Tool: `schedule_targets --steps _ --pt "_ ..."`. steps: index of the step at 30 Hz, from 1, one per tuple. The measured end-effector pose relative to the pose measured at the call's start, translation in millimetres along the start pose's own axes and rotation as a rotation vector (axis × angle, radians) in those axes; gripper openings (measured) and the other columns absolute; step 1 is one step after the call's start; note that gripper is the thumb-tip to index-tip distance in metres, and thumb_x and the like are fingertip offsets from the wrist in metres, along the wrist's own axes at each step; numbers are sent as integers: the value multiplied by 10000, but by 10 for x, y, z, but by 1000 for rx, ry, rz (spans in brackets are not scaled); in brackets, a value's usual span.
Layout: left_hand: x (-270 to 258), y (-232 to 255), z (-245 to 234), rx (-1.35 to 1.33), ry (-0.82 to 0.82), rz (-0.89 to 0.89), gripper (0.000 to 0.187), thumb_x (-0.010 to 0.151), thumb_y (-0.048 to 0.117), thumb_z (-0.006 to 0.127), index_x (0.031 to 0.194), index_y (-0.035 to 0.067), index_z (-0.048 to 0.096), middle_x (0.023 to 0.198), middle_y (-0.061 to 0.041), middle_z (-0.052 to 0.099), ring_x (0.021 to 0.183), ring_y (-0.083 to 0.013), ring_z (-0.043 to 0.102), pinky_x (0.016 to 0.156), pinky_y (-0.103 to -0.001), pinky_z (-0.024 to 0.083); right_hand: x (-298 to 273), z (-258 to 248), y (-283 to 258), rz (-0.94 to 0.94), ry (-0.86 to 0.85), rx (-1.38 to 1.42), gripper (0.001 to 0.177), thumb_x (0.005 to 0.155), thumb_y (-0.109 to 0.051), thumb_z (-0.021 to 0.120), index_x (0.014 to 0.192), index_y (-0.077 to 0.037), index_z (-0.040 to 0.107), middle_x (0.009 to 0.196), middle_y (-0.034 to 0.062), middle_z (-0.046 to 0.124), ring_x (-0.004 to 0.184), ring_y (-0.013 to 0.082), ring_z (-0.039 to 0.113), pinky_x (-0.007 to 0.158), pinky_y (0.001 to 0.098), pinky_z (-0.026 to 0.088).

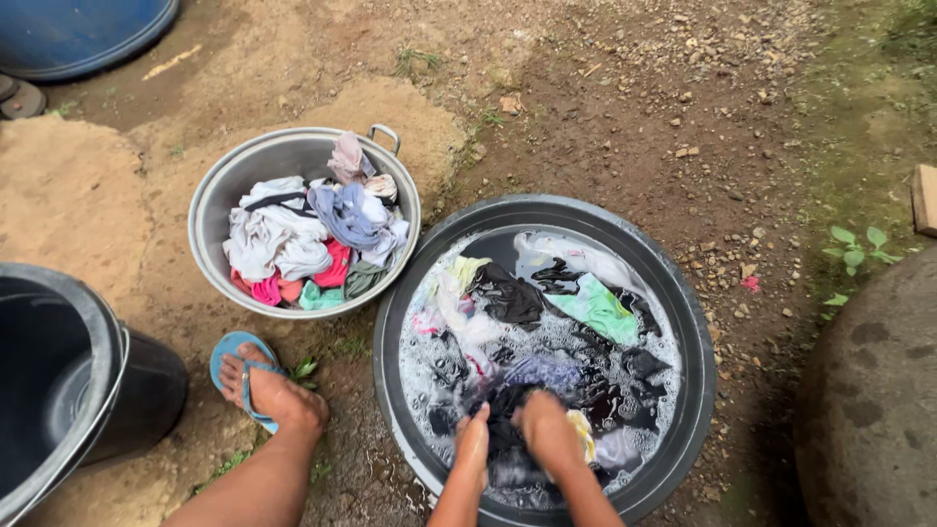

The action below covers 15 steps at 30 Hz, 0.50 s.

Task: The person washes clothes by hand in a basin of soapy water, scrubbing and wringing individual items such as socks and dark garments.

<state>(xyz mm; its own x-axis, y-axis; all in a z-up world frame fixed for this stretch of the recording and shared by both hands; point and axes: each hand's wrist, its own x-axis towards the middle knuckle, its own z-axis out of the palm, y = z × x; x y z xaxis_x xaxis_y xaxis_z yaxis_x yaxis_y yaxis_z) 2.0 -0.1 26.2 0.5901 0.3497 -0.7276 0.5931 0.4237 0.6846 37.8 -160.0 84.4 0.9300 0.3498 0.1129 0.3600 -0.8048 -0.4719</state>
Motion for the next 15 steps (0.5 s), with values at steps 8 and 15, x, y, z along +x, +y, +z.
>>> schedule_targets --steps 8,15 --pt "15 53 -33 -7 -19 -301 479 905 502 636 1247 167 649 1191 -37 626 996 -197 536 808 -409 431 187 60 109 496 -754 -14 458 915 -453 712 1030 -11 686 1153 243 711 1103 370 699 976 451 527" --pt "36 -14 146 -265 -197 -433 502 933 595 493 1063 129 628 868 -87 645 701 -244 600 615 -387 491 399 -1500 -1102 357 -331 881 385 1001 -291 641 757 3 591 636 -41 495 623 86 419 566 348 397"
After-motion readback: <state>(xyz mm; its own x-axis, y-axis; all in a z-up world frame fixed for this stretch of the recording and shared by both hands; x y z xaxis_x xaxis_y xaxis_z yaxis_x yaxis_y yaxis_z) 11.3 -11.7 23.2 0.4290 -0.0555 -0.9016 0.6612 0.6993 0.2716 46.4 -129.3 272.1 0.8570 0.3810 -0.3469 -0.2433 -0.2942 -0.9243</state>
